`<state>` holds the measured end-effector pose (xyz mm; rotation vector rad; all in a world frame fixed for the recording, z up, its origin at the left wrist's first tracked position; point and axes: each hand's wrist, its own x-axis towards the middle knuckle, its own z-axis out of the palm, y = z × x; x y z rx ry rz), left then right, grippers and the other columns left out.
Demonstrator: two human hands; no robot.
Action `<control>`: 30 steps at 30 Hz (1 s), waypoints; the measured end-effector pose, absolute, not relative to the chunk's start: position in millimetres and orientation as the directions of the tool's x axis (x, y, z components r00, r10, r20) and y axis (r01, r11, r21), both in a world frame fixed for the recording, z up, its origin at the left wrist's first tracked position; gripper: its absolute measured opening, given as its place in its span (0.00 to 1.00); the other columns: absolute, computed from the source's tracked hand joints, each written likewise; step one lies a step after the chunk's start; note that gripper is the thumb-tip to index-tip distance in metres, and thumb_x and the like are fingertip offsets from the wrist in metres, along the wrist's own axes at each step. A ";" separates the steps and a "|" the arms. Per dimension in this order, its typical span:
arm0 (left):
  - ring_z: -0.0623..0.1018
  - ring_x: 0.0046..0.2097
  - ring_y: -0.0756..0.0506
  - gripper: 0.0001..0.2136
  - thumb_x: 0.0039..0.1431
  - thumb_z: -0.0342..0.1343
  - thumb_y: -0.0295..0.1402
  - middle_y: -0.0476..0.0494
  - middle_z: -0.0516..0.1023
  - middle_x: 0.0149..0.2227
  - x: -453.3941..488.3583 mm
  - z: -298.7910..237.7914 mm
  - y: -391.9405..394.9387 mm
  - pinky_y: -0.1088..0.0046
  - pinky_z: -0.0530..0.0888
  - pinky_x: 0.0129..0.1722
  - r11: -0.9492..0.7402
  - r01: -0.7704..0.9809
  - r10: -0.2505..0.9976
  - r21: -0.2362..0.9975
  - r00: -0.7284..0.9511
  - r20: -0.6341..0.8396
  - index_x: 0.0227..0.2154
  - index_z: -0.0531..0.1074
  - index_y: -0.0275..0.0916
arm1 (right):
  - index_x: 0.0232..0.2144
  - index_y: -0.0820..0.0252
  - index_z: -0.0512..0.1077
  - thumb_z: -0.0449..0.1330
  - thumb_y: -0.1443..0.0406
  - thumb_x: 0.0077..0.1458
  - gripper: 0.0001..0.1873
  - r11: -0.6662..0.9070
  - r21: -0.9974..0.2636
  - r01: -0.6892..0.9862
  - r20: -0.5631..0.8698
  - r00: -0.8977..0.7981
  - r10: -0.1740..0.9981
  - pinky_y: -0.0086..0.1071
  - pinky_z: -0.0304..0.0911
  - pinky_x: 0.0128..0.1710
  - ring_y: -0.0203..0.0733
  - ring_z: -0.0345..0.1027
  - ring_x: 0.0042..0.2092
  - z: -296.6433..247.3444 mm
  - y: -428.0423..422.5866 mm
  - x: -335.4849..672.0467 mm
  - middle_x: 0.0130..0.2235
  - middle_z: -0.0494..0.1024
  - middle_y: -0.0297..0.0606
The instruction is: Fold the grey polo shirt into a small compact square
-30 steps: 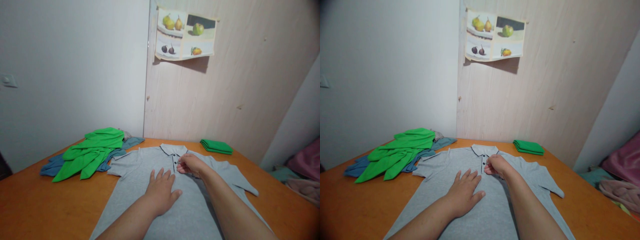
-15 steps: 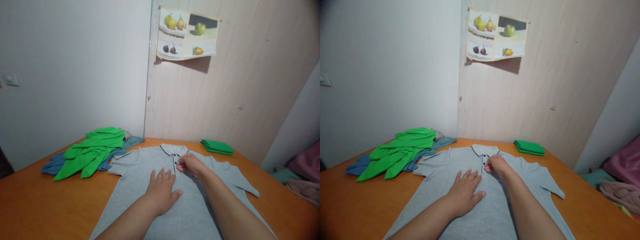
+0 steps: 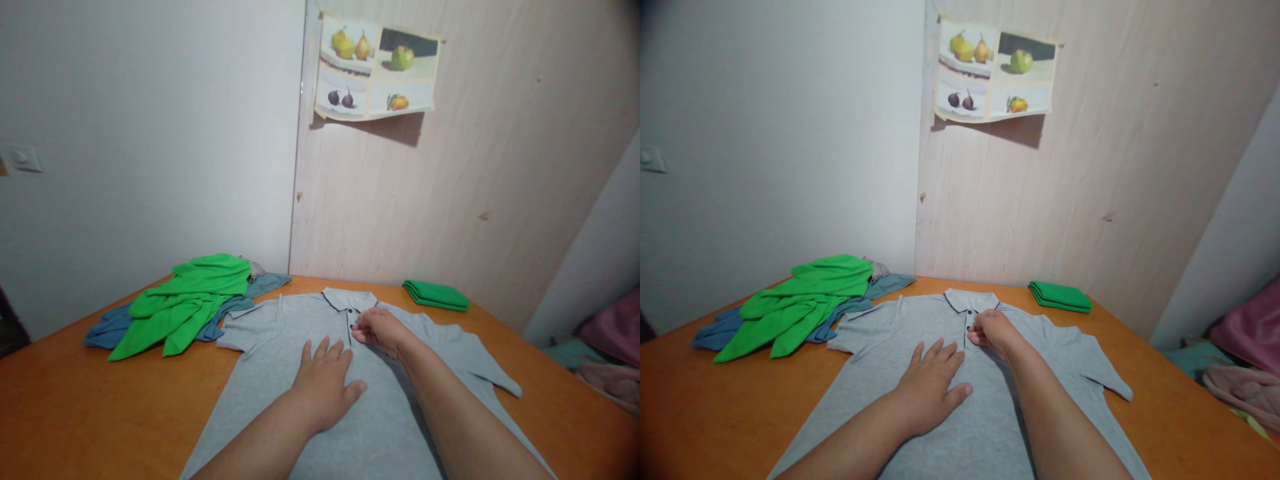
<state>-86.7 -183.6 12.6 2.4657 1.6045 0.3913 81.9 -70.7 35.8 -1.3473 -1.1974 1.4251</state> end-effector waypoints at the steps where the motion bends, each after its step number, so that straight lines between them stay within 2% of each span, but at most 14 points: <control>1: 0.50 0.69 0.31 0.30 0.64 0.40 0.55 0.39 0.57 0.68 -86.7 13.1 -183.7 0.36 0.44 0.64 -0.404 0.870 0.915 0.285 0.385 0.122 0.63 0.62 0.45 | 0.32 0.63 0.67 0.56 0.73 0.53 0.03 -0.212 -0.976 0.047 -0.216 -0.100 0.971 0.27 0.73 0.28 0.35 0.73 0.26 35.4 -71.6 80.1 0.30 0.77 0.42; 8: 0.50 0.70 0.31 0.31 0.64 0.39 0.56 0.40 0.56 0.68 -87.0 10.4 -182.3 0.37 0.43 0.64 -0.405 0.872 0.914 0.275 0.386 0.124 0.63 0.61 0.45 | 0.35 0.62 0.66 0.56 0.72 0.55 0.03 -0.226 -0.971 0.083 -0.234 -0.114 0.965 0.28 0.73 0.27 0.37 0.74 0.27 42.5 -71.8 86.1 0.29 0.77 0.42; 12: 0.50 0.70 0.32 0.32 0.64 0.38 0.57 0.40 0.56 0.69 -87.1 7.8 -181.8 0.38 0.43 0.65 -0.413 0.869 0.911 0.271 0.391 0.134 0.64 0.60 0.45 | 0.33 0.63 0.67 0.56 0.72 0.55 0.03 -0.264 -0.956 0.129 -0.281 -0.134 0.950 0.31 0.73 0.26 0.39 0.74 0.26 46.1 -73.9 89.1 0.28 0.78 0.45; 20: 0.50 0.69 0.31 0.32 0.64 0.39 0.56 0.39 0.57 0.68 -86.7 10.7 -181.8 0.37 0.44 0.64 -0.413 0.872 0.911 0.263 0.395 0.122 0.64 0.61 0.44 | 0.37 0.62 0.66 0.55 0.70 0.57 0.04 -0.260 -0.957 0.129 -0.281 -0.190 0.941 0.31 0.74 0.28 0.40 0.76 0.29 48.2 -76.0 86.1 0.31 0.79 0.45; 25: 0.51 0.69 0.31 0.31 0.64 0.39 0.56 0.40 0.56 0.69 -86.5 10.6 -181.6 0.37 0.44 0.64 -0.412 0.873 0.911 0.262 0.395 0.117 0.64 0.60 0.44 | 0.35 0.64 0.67 0.56 0.71 0.56 0.02 -0.279 -0.948 0.156 -0.305 -0.189 0.933 0.30 0.74 0.26 0.40 0.75 0.27 46.9 -74.7 91.4 0.29 0.78 0.47; 30: 0.51 0.69 0.32 0.31 0.65 0.39 0.55 0.40 0.55 0.69 -86.4 11.3 -181.7 0.38 0.43 0.64 -0.410 0.874 0.912 0.261 0.392 0.121 0.64 0.60 0.44 | 0.35 0.63 0.68 0.57 0.70 0.57 0.02 -0.265 -0.957 0.122 -0.288 -0.256 0.923 0.31 0.75 0.29 0.39 0.75 0.28 45.7 -76.6 85.7 0.29 0.77 0.43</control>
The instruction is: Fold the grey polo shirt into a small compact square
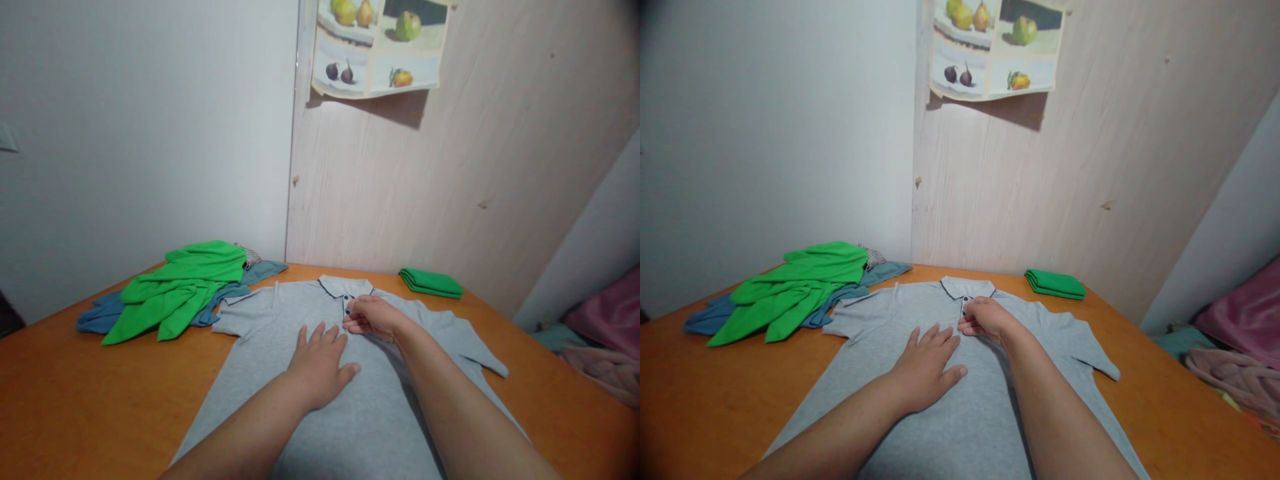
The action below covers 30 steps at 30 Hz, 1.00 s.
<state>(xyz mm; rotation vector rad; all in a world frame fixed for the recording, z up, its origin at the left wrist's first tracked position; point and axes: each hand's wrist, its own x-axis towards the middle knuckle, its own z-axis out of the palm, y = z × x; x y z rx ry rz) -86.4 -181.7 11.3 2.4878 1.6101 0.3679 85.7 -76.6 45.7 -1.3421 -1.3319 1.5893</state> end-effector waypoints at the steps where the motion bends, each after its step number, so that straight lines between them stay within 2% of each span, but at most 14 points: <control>1: 0.50 0.69 0.32 0.31 0.65 0.39 0.56 0.40 0.55 0.69 -86.4 11.5 -181.7 0.38 0.43 0.64 -0.410 0.874 0.912 0.263 0.392 0.120 0.64 0.60 0.44 | 0.35 0.63 0.68 0.57 0.70 0.57 0.02 -0.261 -0.958 0.118 -0.284 -0.259 0.923 0.30 0.75 0.29 0.38 0.75 0.28 46.1 -76.1 86.2 0.29 0.77 0.43; 8: 0.49 0.70 0.31 0.31 0.65 0.39 0.56 0.40 0.54 0.69 -86.5 12.2 -182.5 0.38 0.43 0.64 -0.408 0.873 0.913 0.267 0.394 0.105 0.64 0.59 0.44 | 0.34 0.63 0.68 0.57 0.72 0.54 0.03 -0.285 -0.946 0.153 -0.313 -0.211 0.926 0.29 0.73 0.25 0.39 0.74 0.26 47.0 -74.9 91.7 0.27 0.78 0.44; 14: 0.49 0.70 0.31 0.32 0.65 0.38 0.56 0.40 0.54 0.69 -85.2 14.1 -183.1 0.37 0.43 0.64 -0.405 0.876 0.914 0.261 0.392 0.103 0.64 0.60 0.44 | 0.31 0.64 0.68 0.57 0.74 0.53 0.03 -0.273 -0.952 0.140 -0.300 -0.248 0.921 0.30 0.74 0.29 0.38 0.74 0.27 49.0 -79.6 84.2 0.27 0.77 0.43; 21: 0.49 0.70 0.31 0.31 0.65 0.39 0.56 0.40 0.54 0.69 -86.0 14.8 -183.3 0.38 0.43 0.64 -0.400 0.875 0.916 0.272 0.392 0.085 0.64 0.59 0.44 | 0.32 0.65 0.69 0.58 0.72 0.53 0.03 -0.296 -0.941 0.166 -0.328 -0.222 0.918 0.28 0.73 0.25 0.39 0.74 0.26 48.6 -78.0 91.7 0.27 0.78 0.46; 26: 0.49 0.70 0.31 0.32 0.65 0.39 0.56 0.40 0.54 0.69 -85.7 14.5 -183.5 0.37 0.43 0.64 -0.406 0.873 0.914 0.271 0.395 0.096 0.64 0.59 0.44 | 0.33 0.64 0.69 0.58 0.74 0.51 0.06 -0.279 -0.951 0.132 -0.304 -0.253 0.918 0.29 0.74 0.28 0.39 0.75 0.29 45.9 -77.5 86.1 0.27 0.78 0.43; 30: 0.48 0.70 0.32 0.32 0.64 0.39 0.56 0.40 0.54 0.69 -85.6 13.5 -183.3 0.39 0.42 0.65 -0.396 0.879 0.918 0.267 0.387 0.086 0.65 0.59 0.44 | 0.34 0.63 0.67 0.57 0.72 0.54 0.04 -0.242 -0.963 0.114 -0.260 -0.185 0.948 0.29 0.74 0.29 0.37 0.75 0.28 41.4 -70.6 89.7 0.28 0.77 0.42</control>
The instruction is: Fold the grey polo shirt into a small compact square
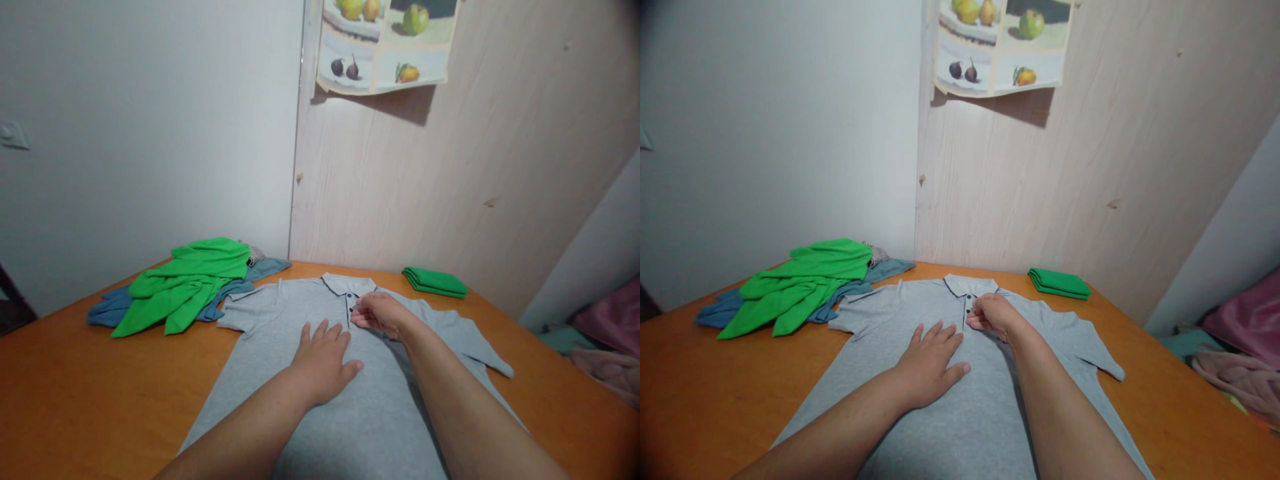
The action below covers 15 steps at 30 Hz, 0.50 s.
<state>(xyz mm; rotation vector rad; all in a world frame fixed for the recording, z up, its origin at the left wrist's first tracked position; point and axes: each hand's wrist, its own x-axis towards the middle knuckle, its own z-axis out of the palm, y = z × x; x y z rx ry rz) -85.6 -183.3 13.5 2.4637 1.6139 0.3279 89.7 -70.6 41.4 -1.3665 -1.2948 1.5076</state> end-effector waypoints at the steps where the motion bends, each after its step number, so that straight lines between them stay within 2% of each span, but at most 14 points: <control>1: 0.48 0.70 0.32 0.32 0.64 0.39 0.56 0.40 0.53 0.70 -85.6 13.3 -183.2 0.39 0.42 0.65 -0.394 0.879 0.919 0.268 0.386 0.082 0.65 0.59 0.44 | 0.33 0.62 0.67 0.57 0.72 0.54 0.03 -0.231 -0.966 0.114 -0.248 -0.168 0.954 0.29 0.74 0.29 0.37 0.74 0.28 39.9 -69.2 90.8 0.28 0.77 0.42; 6: 0.49 0.70 0.31 0.32 0.64 0.39 0.56 0.40 0.54 0.69 -86.0 12.8 -182.4 0.38 0.42 0.64 -0.398 0.872 0.917 0.285 0.387 0.096 0.64 0.59 0.44 | 0.34 0.62 0.67 0.57 0.70 0.54 0.03 -0.146 -0.974 0.176 -0.176 -0.173 0.969 0.31 0.74 0.33 0.38 0.76 0.30 32.4 -66.8 90.0 0.31 0.78 0.43; 10: 0.49 0.70 0.31 0.31 0.64 0.39 0.56 0.40 0.55 0.69 -85.8 12.7 -182.8 0.38 0.43 0.64 -0.401 0.869 0.916 0.290 0.386 0.108 0.64 0.61 0.44 | 0.35 0.60 0.67 0.53 0.66 0.59 0.05 0.013 -0.949 0.316 -0.023 -0.110 0.994 0.30 0.72 0.36 0.39 0.76 0.35 27.9 -61.6 89.0 0.35 0.79 0.43; 13: 0.47 0.70 0.32 0.31 0.64 0.38 0.56 0.41 0.55 0.69 -85.7 11.6 -183.3 0.39 0.42 0.65 -0.398 0.871 0.917 0.290 0.382 0.111 0.64 0.60 0.45 | 0.32 0.59 0.69 0.52 0.64 0.59 0.08 0.144 -0.857 0.494 0.135 -0.055 0.989 0.30 0.67 0.41 0.41 0.73 0.42 24.1 -56.6 91.5 0.36 0.78 0.41; 15: 0.47 0.70 0.32 0.32 0.64 0.38 0.56 0.41 0.55 0.69 -85.7 11.0 -183.5 0.39 0.42 0.65 -0.392 0.874 0.920 0.287 0.379 0.102 0.65 0.59 0.45 | 0.32 0.58 0.72 0.55 0.65 0.56 0.06 0.213 -0.761 0.612 0.199 -0.092 0.976 0.31 0.63 0.46 0.43 0.71 0.46 20.8 -56.2 92.1 0.37 0.79 0.40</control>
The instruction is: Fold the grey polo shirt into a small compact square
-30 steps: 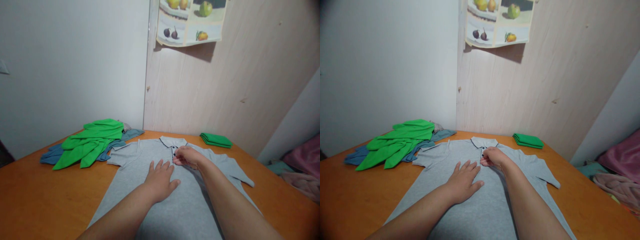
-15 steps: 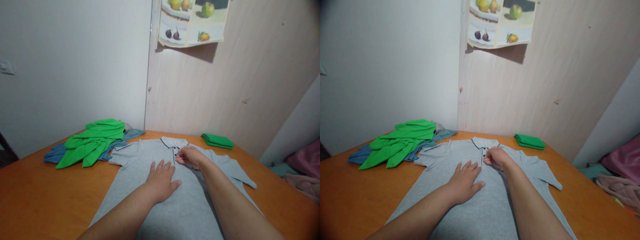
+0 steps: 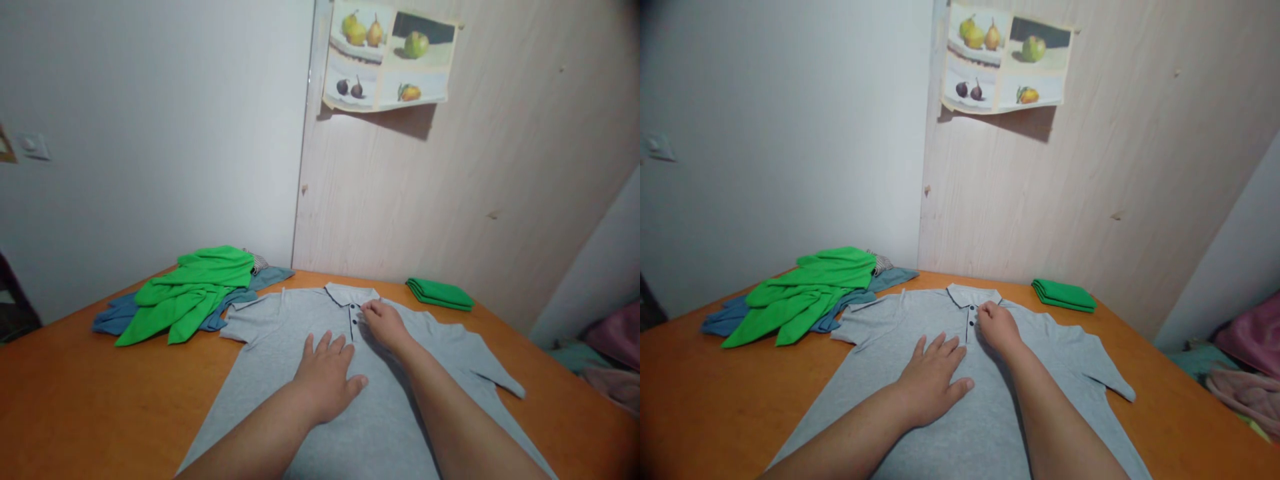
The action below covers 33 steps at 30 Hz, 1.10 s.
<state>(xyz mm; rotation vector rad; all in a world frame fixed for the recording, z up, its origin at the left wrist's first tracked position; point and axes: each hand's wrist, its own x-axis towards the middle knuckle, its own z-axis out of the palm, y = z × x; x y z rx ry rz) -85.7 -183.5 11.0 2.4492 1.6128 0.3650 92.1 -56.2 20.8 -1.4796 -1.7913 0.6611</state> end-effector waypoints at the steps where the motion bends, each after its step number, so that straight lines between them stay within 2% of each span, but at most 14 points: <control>1: 0.47 0.70 0.32 0.32 0.64 0.38 0.56 0.41 0.54 0.69 -85.8 10.9 -183.5 0.39 0.41 0.65 -0.389 0.875 0.921 0.287 0.377 0.097 0.65 0.59 0.45 | 0.32 0.58 0.73 0.56 0.66 0.55 0.06 0.244 -0.710 0.660 0.211 -0.130 0.969 0.31 0.62 0.47 0.43 0.70 0.47 19.1 -57.2 91.6 0.38 0.79 0.39; 5: 0.48 0.70 0.32 0.33 0.64 0.38 0.56 0.41 0.54 0.69 -85.4 11.6 -183.3 0.39 0.41 0.65 -0.393 0.872 0.919 0.292 0.381 0.098 0.65 0.59 0.44 | 0.34 0.56 0.77 0.58 0.67 0.53 0.08 0.338 -0.522 0.783 0.195 -0.276 0.941 0.31 0.57 0.50 0.44 0.69 0.48 15.0 -65.5 85.2 0.41 0.80 0.39; 11: 0.49 0.70 0.31 0.32 0.64 0.39 0.56 0.40 0.55 0.69 -84.8 10.0 -182.7 0.39 0.42 0.65 -0.399 0.866 0.917 0.301 0.381 0.118 0.64 0.60 0.44 | 0.45 0.57 0.76 0.53 0.63 0.60 0.15 0.377 -0.331 0.865 0.195 -0.328 0.924 0.37 0.54 0.55 0.50 0.64 0.56 16.1 -71.4 81.3 0.48 0.78 0.46; 17: 0.48 0.70 0.31 0.32 0.64 0.38 0.56 0.40 0.55 0.69 -85.3 9.5 -183.3 0.39 0.41 0.65 -0.395 0.868 0.919 0.300 0.378 0.114 0.64 0.60 0.44 | 0.56 0.55 0.71 0.51 0.63 0.63 0.20 0.398 -0.278 0.874 0.167 -0.364 0.916 0.41 0.49 0.61 0.50 0.53 0.66 8.4 -68.5 81.2 0.60 0.71 0.43; 24: 0.49 0.70 0.31 0.32 0.64 0.39 0.56 0.40 0.55 0.69 -85.4 9.8 -182.7 0.38 0.43 0.65 -0.398 0.866 0.917 0.304 0.382 0.113 0.64 0.60 0.44 | 0.63 0.53 0.61 0.47 0.59 0.66 0.25 0.345 -0.301 0.889 0.133 -0.319 0.938 0.60 0.33 0.64 0.56 0.37 0.70 -2.2 -65.3 80.9 0.68 0.57 0.41; 33: 0.49 0.70 0.31 0.32 0.65 0.38 0.56 0.40 0.55 0.69 -86.1 6.5 -181.1 0.37 0.42 0.64 -0.406 0.866 0.914 0.291 0.388 0.118 0.65 0.59 0.44 | 0.68 0.52 0.52 0.39 0.55 0.67 0.30 0.292 -0.172 0.941 0.027 -0.292 0.956 0.63 0.35 0.64 0.56 0.30 0.71 3.7 -68.1 78.4 0.71 0.47 0.35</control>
